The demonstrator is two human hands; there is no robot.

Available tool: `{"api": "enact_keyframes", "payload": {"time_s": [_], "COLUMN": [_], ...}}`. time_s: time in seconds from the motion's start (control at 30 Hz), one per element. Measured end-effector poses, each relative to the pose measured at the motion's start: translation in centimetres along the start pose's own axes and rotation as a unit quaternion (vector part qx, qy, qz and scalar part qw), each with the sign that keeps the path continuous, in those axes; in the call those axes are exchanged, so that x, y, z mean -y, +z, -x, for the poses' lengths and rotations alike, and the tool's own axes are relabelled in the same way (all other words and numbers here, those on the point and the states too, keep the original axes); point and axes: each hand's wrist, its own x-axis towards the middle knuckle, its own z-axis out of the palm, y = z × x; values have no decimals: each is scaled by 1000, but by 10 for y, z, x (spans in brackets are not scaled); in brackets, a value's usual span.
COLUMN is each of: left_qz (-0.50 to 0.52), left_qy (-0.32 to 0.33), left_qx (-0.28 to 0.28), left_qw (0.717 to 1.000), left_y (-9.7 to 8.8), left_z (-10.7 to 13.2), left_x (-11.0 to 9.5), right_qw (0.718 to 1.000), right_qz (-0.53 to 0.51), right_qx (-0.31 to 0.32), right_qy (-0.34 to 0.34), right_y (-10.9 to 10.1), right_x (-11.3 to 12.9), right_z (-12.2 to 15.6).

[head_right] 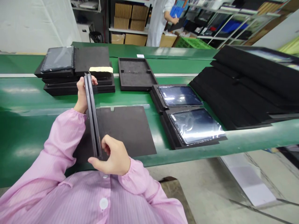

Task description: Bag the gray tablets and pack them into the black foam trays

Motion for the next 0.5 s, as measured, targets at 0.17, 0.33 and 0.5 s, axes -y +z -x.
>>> {"api": "enact_keyframes", "payload": {"time_s": [0.17,0.33,0.5], "left_qz": [4,-10,-24], "left_qy": [-19,-21,-2], "left_qx": [12,43,80], "left_qw": [1000,999,997], "left_y": [8,17,21], "left_z": [5,12,19], "left_x": [-10,-25,-36], "right_qw": [1000,999,999], "right_qz": [-5,-13,-8], "right_qx": [-22,-40,-35], "right_qy": [-12,-26,-37], "right_y": [-2,-2,-1], "right_x": [4,3,2], "right_z": [0,0,1]}}
